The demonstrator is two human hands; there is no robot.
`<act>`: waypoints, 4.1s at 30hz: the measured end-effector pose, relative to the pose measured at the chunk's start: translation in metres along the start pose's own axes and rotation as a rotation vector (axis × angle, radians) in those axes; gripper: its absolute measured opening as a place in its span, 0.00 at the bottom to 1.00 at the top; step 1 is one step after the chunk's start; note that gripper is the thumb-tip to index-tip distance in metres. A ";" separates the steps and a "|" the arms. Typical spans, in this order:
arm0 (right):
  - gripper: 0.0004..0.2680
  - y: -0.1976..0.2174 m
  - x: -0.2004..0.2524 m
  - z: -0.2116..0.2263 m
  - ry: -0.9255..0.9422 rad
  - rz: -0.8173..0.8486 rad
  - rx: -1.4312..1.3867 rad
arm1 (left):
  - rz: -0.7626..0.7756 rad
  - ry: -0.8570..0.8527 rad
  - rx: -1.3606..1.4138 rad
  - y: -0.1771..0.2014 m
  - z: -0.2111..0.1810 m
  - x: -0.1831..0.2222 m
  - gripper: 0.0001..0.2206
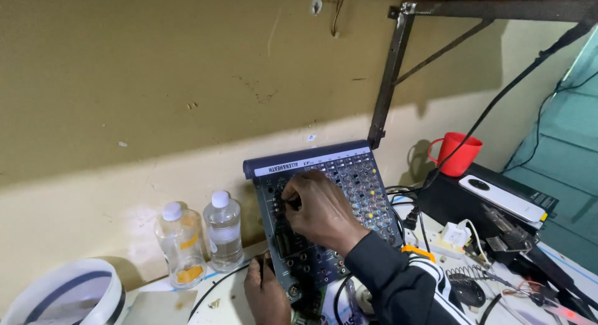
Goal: Disassembling an audio mixer and inspecting internal circuit boards for repair.
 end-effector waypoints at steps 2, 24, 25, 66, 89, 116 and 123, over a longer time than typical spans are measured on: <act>0.05 -0.004 0.001 -0.005 0.019 -0.034 0.064 | 0.000 -0.004 0.002 -0.001 -0.001 0.000 0.15; 0.06 -0.007 0.005 -0.010 0.142 -0.071 0.038 | 0.079 0.115 0.323 -0.001 -0.020 0.016 0.19; 0.06 -0.010 0.005 -0.010 0.143 -0.070 0.038 | 0.078 0.116 0.323 -0.001 -0.017 0.013 0.19; 0.04 0.001 0.006 -0.012 0.162 0.080 -0.003 | 0.378 -0.032 -0.117 0.000 -0.125 0.001 0.33; 0.06 0.025 0.119 0.016 0.027 -0.575 -0.165 | 0.488 -0.399 -0.041 -0.016 -0.150 0.067 0.20; 0.05 0.018 0.125 0.018 0.060 -0.575 -0.211 | 0.387 -0.369 0.010 -0.013 -0.160 0.089 0.19; 0.04 0.013 0.125 0.020 -0.071 -0.590 -0.241 | 0.362 -0.407 0.016 -0.014 -0.151 0.081 0.18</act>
Point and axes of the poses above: each hand's wrist, its own x-axis away from the middle knuckle, its own y-axis out of the back of the hand, z = x × y, the point moved 2 cm from there along -x, towards the middle knuckle, and after that the axes turned 3 degrees about z, right-handed, at the moved point
